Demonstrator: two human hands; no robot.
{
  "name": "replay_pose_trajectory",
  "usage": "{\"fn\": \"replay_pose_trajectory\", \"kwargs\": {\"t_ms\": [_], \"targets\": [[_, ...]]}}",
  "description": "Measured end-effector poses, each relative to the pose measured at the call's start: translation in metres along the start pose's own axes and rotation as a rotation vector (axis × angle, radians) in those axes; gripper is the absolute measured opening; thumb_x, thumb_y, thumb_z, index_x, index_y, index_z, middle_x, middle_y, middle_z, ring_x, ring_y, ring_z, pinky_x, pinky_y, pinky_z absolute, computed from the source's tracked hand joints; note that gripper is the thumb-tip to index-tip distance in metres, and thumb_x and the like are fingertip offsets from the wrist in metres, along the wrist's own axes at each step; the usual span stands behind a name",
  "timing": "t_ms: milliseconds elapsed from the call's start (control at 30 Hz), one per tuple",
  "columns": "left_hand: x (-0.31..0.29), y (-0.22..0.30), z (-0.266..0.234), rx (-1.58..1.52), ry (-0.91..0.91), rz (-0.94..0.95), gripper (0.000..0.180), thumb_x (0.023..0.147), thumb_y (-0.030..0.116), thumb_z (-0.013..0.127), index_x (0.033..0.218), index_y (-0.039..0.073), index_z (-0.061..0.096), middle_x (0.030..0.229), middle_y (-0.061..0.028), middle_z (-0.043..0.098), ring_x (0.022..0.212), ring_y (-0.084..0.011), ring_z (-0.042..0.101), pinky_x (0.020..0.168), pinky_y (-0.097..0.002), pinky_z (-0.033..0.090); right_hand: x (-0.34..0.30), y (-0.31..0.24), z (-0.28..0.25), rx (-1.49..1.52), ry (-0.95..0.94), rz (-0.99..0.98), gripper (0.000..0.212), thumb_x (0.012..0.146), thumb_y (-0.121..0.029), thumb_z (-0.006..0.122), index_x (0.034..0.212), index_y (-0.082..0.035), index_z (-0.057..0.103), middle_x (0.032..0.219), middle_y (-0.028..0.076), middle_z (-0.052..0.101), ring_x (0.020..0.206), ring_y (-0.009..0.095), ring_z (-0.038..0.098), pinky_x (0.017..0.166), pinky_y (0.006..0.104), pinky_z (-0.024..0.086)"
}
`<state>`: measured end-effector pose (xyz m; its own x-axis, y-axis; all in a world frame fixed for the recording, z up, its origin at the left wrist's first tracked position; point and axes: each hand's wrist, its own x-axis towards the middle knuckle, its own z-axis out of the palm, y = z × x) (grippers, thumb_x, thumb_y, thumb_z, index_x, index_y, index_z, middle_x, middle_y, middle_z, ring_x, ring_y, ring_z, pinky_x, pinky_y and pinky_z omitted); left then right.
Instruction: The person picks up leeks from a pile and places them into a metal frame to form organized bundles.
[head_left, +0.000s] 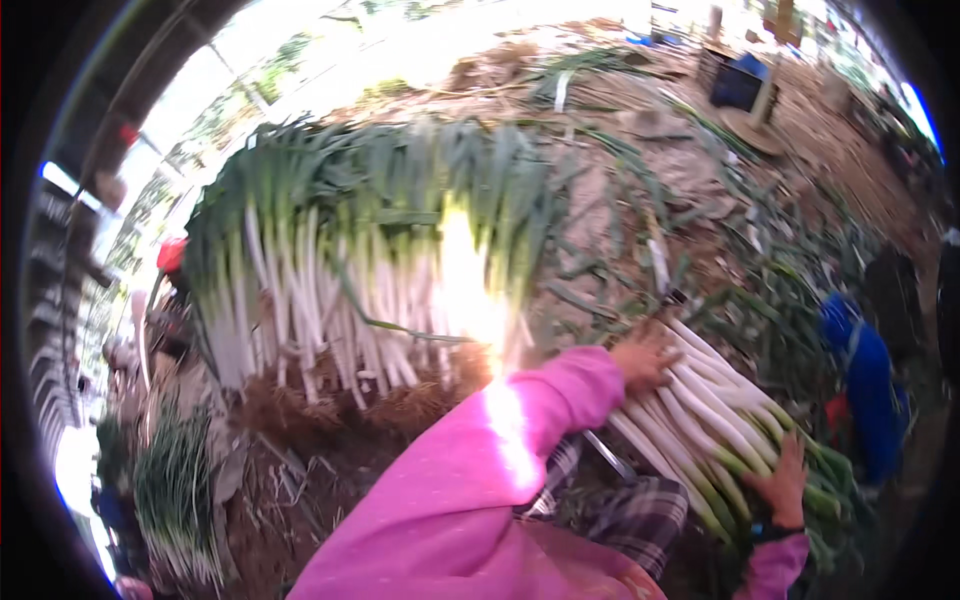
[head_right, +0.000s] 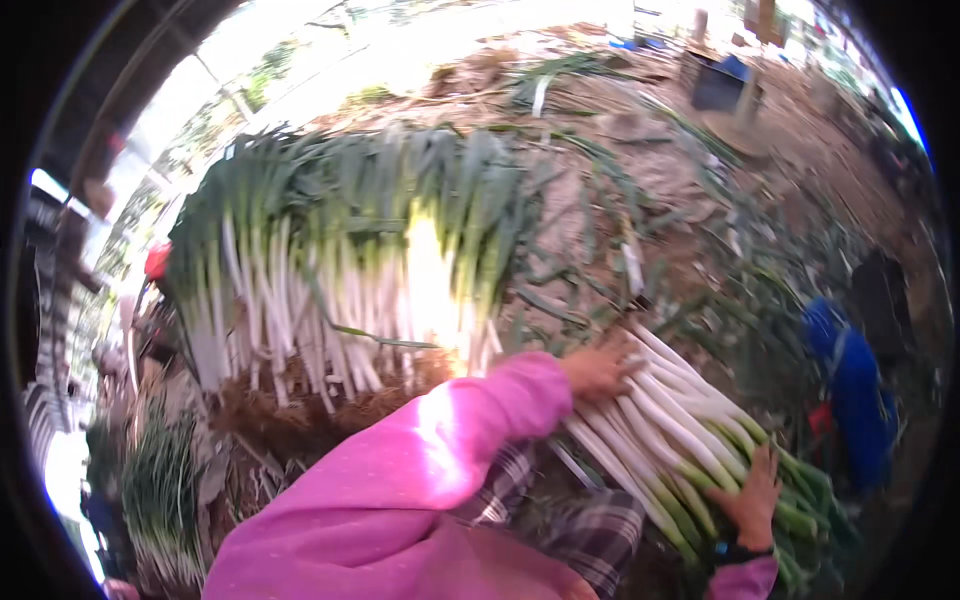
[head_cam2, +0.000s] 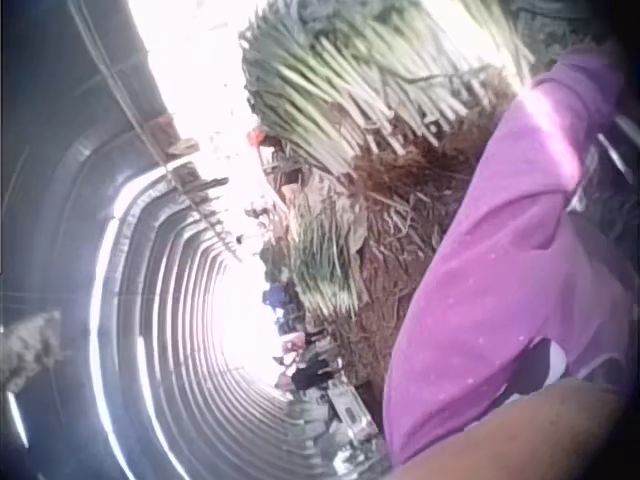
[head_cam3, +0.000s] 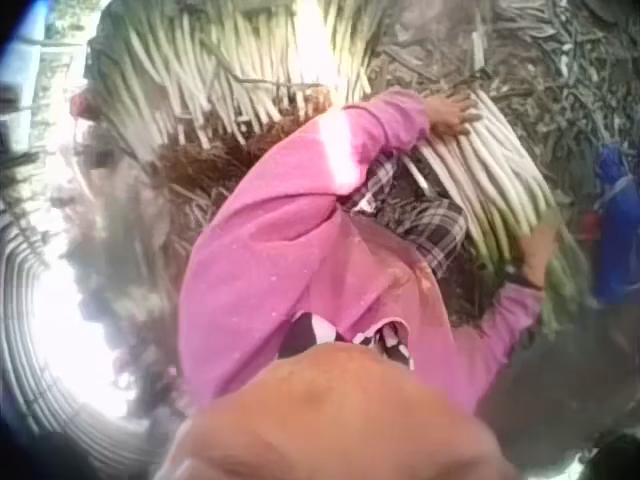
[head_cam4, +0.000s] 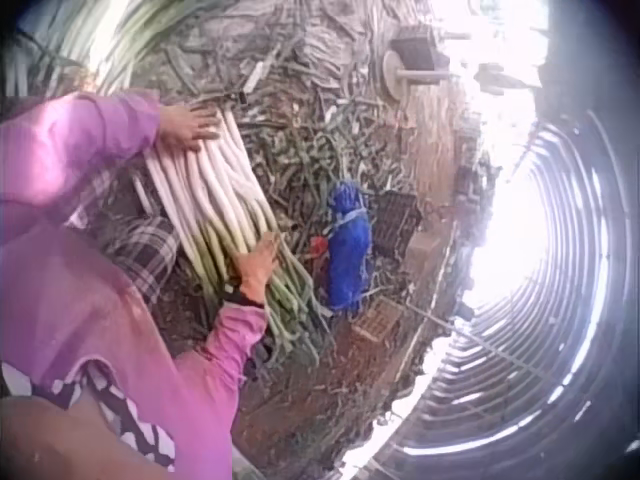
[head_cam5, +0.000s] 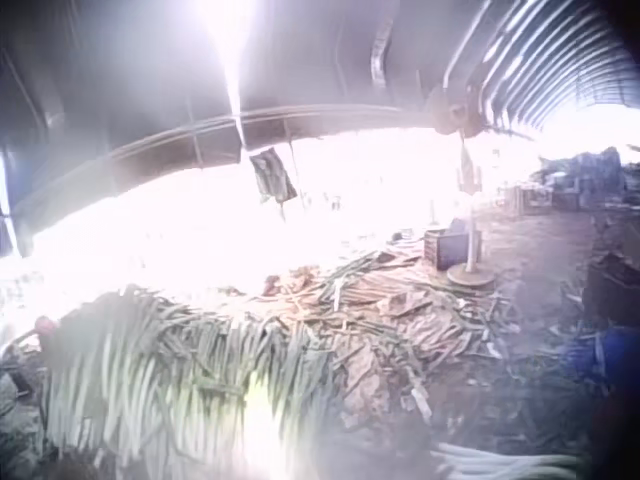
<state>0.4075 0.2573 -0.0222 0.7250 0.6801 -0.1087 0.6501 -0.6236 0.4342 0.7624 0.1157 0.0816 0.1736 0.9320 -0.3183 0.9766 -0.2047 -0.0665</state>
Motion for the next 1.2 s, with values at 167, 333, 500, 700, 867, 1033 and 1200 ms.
{"fn": "replay_pose_trajectory", "kwargs": {"t_ms": [167,333,500,700,867,1033,1200], "targets": [[-0.016,0.002,-0.015,-0.128,-0.040,-0.180,0.064,0.093,0.052,0.037,0.148,0.019,0.029,0.156,-0.0186,0.012,0.144,-0.0395,0.005,0.115,-0.0491,0.016,-0.004,-0.022,0.026,-0.186,0.053,-0.056,0.121,0.048,-0.049,0.084,0.143,-0.003,0.025,0.154,0.011,0.022,0.143,0.029,0.019,0.109,0.0583,0.024],[-0.037,-0.008,-0.042,-0.187,0.050,-0.056,0.061,0.093,0.041,0.047,0.142,0.006,0.036,0.150,-0.0204,0.028,0.139,-0.0371,0.024,0.113,-0.0460,0.026,0.000,-0.026,0.025,-0.126,0.054,-0.037,0.117,0.049,-0.044,0.084,0.142,-0.002,0.028,0.154,0.011,0.024,0.143,0.027,0.019,0.110,0.0561,0.022],[-0.221,-0.148,-0.032,-0.109,1.048,-0.107,0.042,0.094,0.016,0.047,0.133,-0.001,0.044,0.141,-0.0199,0.041,0.134,-0.0353,0.035,0.111,-0.0391,0.030,0.006,-0.027,0.024,-0.078,0.104,-0.052,0.117,0.047,-0.040,0.083,0.143,-0.003,0.027,0.153,0.011,0.026,0.142,0.029,0.021,0.112,0.0535,0.020],[-0.449,-0.138,-0.101,0.439,-0.266,-1.068,0.029,0.093,0.029,0.051,0.105,0.006,0.064,0.100,-0.0112,0.065,0.098,-0.0219,0.062,0.086,-0.0402,0.049,0.004,-0.016,0.028,-0.110,0.124,-0.036,0.117,0.048,-0.033,0.083,0.146,-0.005,0.024,0.151,0.014,0.030,0.140,0.029,0.026,0.113,0.0479,0.022],[-0.545,-0.084,0.009,0.163,-0.814,-0.962,0.031,0.081,0.027,0.055,0.099,0.006,0.071,0.099,-0.0137,0.069,0.093,-0.0299,0.066,0.078,-0.0434,0.052,0.004,-0.004,0.028,-0.154,0.148,-0.060,0.115,0.049,-0.035,0.080,0.146,-0.005,0.025,0.151,0.013,0.029,0.140,0.029,0.026,0.113,0.0492,0.021],[-0.578,-0.073,0.112,-0.381,-0.748,-1.004,0.037,0.073,0.026,0.065,0.102,0.003,0.069,0.108,-0.0175,0.067,0.102,-0.0325,0.063,0.085,-0.0402,0.050,0.009,-0.001,0.028,-0.150,0.158,-0.118,0.113,0.050,-0.036,0.080,0.145,-0.004,0.028,0.150,0.013,0.032,0.139,0.029,0.028,0.112,0.0457,0.023],[-0.584,-0.046,0.150,-0.547,-0.847,-1.001,0.041,0.081,0.031,0.058,0.112,0.005,0.066,0.113,-0.0182,0.065,0.104,-0.0324,0.062,0.088,-0.0426,0.048,0.009,-0.004,0.032,-0.154,0.179,-0.103,0.112,0.050,-0.036,0.079,0.144,-0.003,0.029,0.149,0.014,0.033,0.138,0.030,0.030,0.112,0.0440,0.025]]}}
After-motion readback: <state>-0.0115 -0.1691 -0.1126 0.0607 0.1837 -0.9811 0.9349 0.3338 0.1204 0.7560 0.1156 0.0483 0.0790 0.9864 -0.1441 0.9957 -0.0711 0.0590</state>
